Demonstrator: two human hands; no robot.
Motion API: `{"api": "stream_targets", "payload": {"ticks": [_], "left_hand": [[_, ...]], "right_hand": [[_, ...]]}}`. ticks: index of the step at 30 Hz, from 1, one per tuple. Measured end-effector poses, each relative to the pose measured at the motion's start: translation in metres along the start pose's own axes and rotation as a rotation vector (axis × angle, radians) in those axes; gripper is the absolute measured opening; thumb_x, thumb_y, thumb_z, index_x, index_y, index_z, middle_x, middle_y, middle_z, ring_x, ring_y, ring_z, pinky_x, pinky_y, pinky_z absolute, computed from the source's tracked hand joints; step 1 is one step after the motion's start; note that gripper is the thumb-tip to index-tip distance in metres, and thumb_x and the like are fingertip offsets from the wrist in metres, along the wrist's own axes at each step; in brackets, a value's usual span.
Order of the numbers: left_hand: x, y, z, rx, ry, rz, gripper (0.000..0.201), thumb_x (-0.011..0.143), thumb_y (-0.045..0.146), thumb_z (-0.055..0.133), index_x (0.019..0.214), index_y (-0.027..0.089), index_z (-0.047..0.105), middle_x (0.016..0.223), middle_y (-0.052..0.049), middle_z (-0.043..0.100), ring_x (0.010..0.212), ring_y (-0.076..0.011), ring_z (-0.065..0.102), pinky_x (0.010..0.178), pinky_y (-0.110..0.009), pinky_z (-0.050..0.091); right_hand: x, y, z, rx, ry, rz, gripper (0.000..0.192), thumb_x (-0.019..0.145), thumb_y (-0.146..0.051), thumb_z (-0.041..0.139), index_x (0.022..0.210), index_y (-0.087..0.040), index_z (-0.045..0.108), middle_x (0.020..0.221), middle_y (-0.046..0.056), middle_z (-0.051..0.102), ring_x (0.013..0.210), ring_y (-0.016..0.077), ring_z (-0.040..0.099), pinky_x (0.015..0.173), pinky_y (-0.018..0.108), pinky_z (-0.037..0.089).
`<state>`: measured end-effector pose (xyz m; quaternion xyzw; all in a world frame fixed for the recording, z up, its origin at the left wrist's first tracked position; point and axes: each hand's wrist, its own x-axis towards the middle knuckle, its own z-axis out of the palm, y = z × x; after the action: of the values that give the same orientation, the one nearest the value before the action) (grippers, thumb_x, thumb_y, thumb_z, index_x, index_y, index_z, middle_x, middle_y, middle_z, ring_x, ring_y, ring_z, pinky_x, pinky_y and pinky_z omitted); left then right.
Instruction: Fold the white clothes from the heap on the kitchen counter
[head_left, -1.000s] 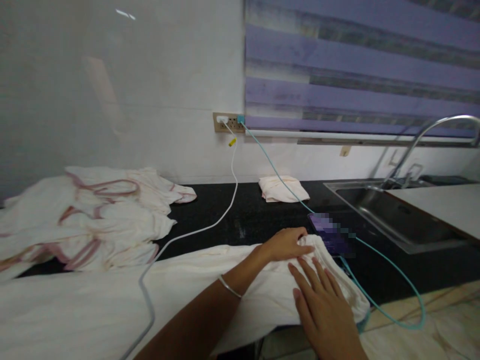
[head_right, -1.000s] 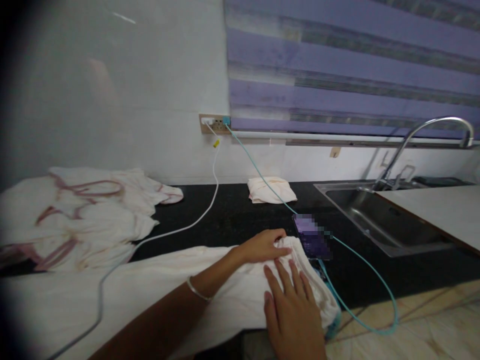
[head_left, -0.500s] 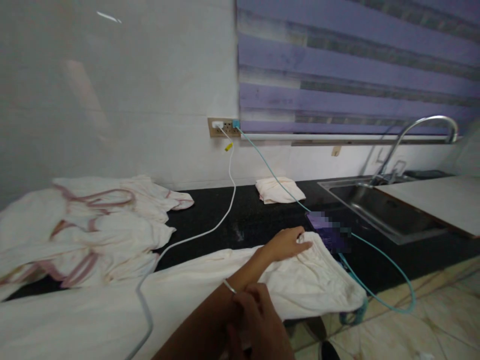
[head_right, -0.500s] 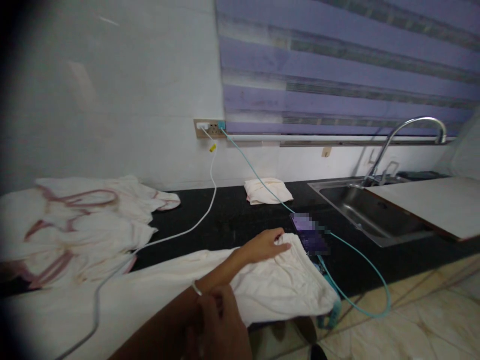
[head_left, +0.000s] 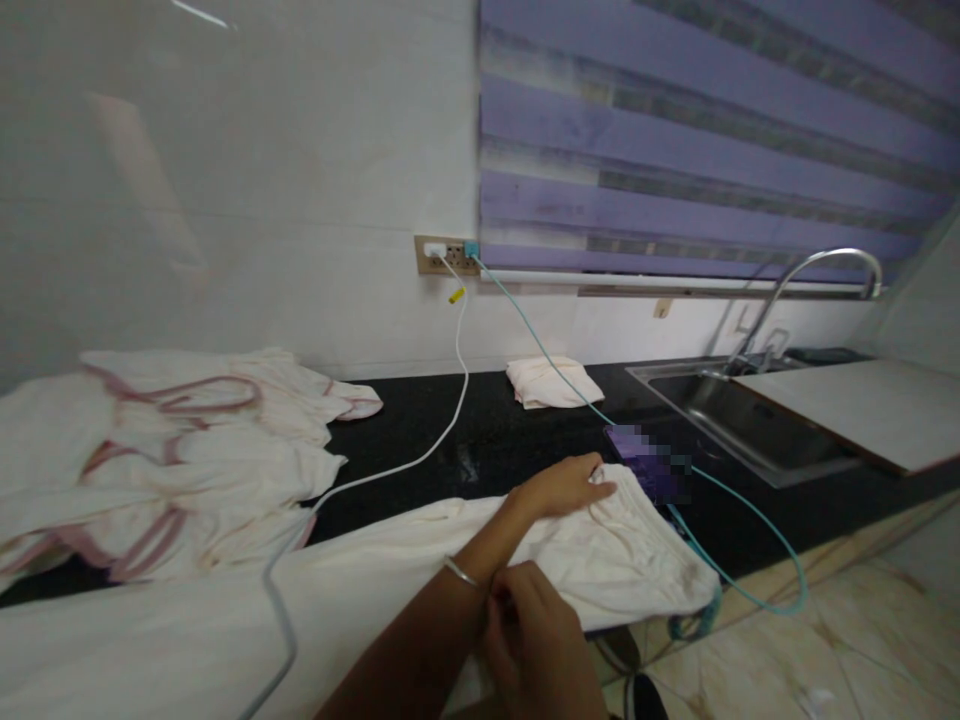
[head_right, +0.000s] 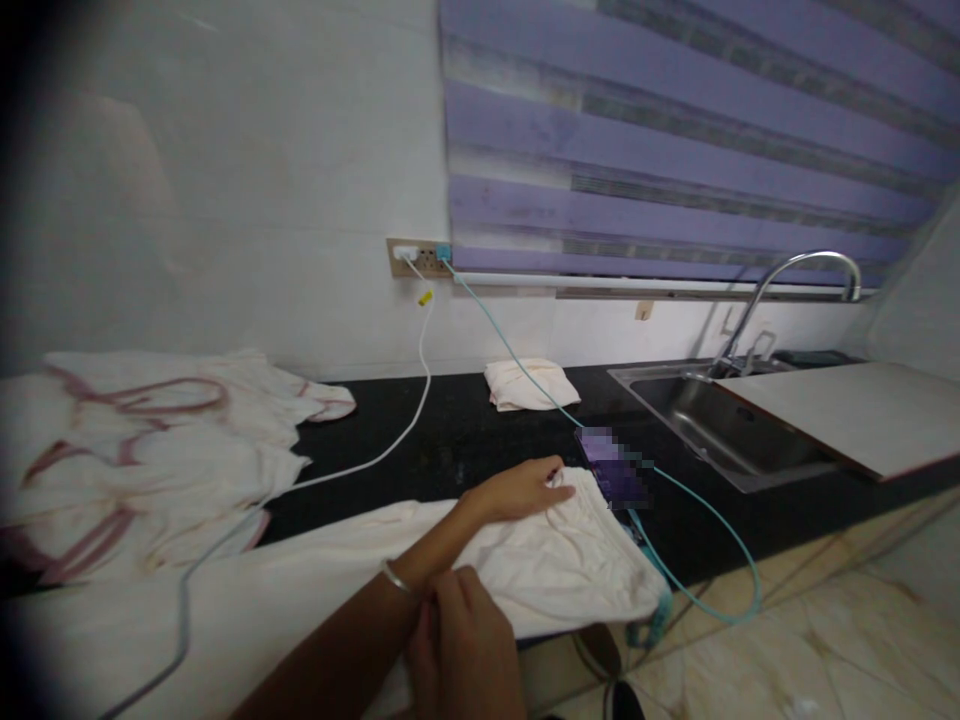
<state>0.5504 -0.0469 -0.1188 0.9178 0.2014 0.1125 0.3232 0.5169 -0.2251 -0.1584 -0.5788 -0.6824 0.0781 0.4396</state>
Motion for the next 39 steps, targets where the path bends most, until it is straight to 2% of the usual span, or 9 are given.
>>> {"api": "stream_targets", "payload": {"ticks": [5,9,15,23,27,31,34,37,39], "left_hand": [[-0.004,0.002,-0.009,-0.013,-0.049,-0.022,0.041,0.094,0.057,0.051,0.107,0.02,0.062,0.103,-0.006,0.07,0.088,-0.0216,0.064,0.072,-0.029,0.042],[-0.003,0.001,-0.012,-0.057,-0.056,-0.044,0.039,0.094,0.056,0.052,0.107,0.02,0.061,0.104,-0.005,0.07,0.093,-0.0216,0.064,0.073,-0.029,0.043],[0.0,0.0,-0.013,-0.034,-0.073,-0.043,0.037,0.095,0.052,0.052,0.107,0.019,0.061,0.105,-0.006,0.069,0.092,-0.0212,0.063,0.076,-0.03,0.043],[0.002,-0.013,-0.013,-0.208,-0.097,-0.053,0.033,0.092,0.049,0.058,0.103,0.019,0.063,0.1,-0.003,0.069,0.092,-0.0176,0.06,0.08,-0.028,0.047],[0.007,-0.018,-0.009,-0.277,-0.088,-0.071,0.036,0.094,0.05,0.056,0.105,0.017,0.063,0.1,-0.004,0.068,0.089,-0.0163,0.06,0.081,-0.028,0.048],[0.004,-0.01,-0.014,-0.314,-0.036,-0.056,0.035,0.095,0.047,0.054,0.107,0.016,0.064,0.102,-0.006,0.069,0.091,-0.0174,0.062,0.083,-0.03,0.049],[0.0,0.007,-0.024,-0.395,0.082,0.016,0.027,0.093,0.041,0.057,0.101,0.017,0.065,0.1,-0.006,0.069,0.092,-0.0178,0.063,0.086,-0.03,0.049],[-0.002,0.023,-0.034,-0.505,0.19,0.084,0.022,0.093,0.037,0.057,0.099,0.017,0.065,0.1,-0.006,0.07,0.093,-0.0173,0.063,0.087,-0.03,0.049],[-0.002,0.028,-0.038,-0.567,0.202,0.094,0.022,0.093,0.037,0.059,0.099,0.017,0.065,0.101,-0.006,0.07,0.094,-0.0175,0.063,0.087,-0.03,0.05]], "right_hand": [[0.001,-0.001,0.013,-0.049,0.111,0.056,0.017,0.086,-0.011,0.051,0.093,-0.022,0.061,0.078,0.001,0.067,0.069,0.016,0.065,0.062,0.022,0.043],[0.005,-0.003,0.011,-0.074,0.176,0.025,0.019,0.087,-0.011,0.048,0.092,-0.022,0.063,0.075,0.001,0.065,0.067,0.0159,0.063,0.062,0.023,0.042],[0.011,-0.002,0.006,-0.102,0.159,0.018,0.018,0.087,-0.01,0.05,0.09,-0.022,0.063,0.075,0.001,0.065,0.062,0.0137,0.062,0.057,0.021,0.041],[0.029,0.002,0.005,-0.054,0.133,-0.003,0.022,0.089,-0.012,0.046,0.094,-0.021,0.066,0.078,0.002,0.066,0.063,0.0132,0.063,0.057,0.02,0.043],[0.034,0.002,0.002,-0.019,0.121,0.06,0.023,0.09,-0.013,0.045,0.094,-0.02,0.066,0.082,0.004,0.068,0.068,0.0145,0.066,0.061,0.021,0.047],[0.027,0.0,0.004,0.221,0.04,0.334,0.017,0.089,-0.017,0.054,0.101,-0.02,0.065,0.078,0.002,0.071,0.063,0.0141,0.067,0.058,0.02,0.048],[0.019,0.001,0.007,0.459,-0.02,0.524,0.029,0.088,-0.026,0.063,0.116,-0.019,0.064,0.078,0.002,0.074,0.067,0.0173,0.071,0.059,0.023,0.052],[0.019,0.0,0.01,0.713,-0.057,0.575,0.044,0.082,-0.036,0.073,0.122,-0.02,0.066,0.091,0.006,0.077,0.079,0.0223,0.074,0.066,0.029,0.058],[0.023,-0.003,0.012,0.876,-0.083,0.582,0.053,0.076,-0.039,0.081,0.123,-0.019,0.066,0.101,0.009,0.077,0.09,0.0255,0.075,0.074,0.034,0.06]]}}
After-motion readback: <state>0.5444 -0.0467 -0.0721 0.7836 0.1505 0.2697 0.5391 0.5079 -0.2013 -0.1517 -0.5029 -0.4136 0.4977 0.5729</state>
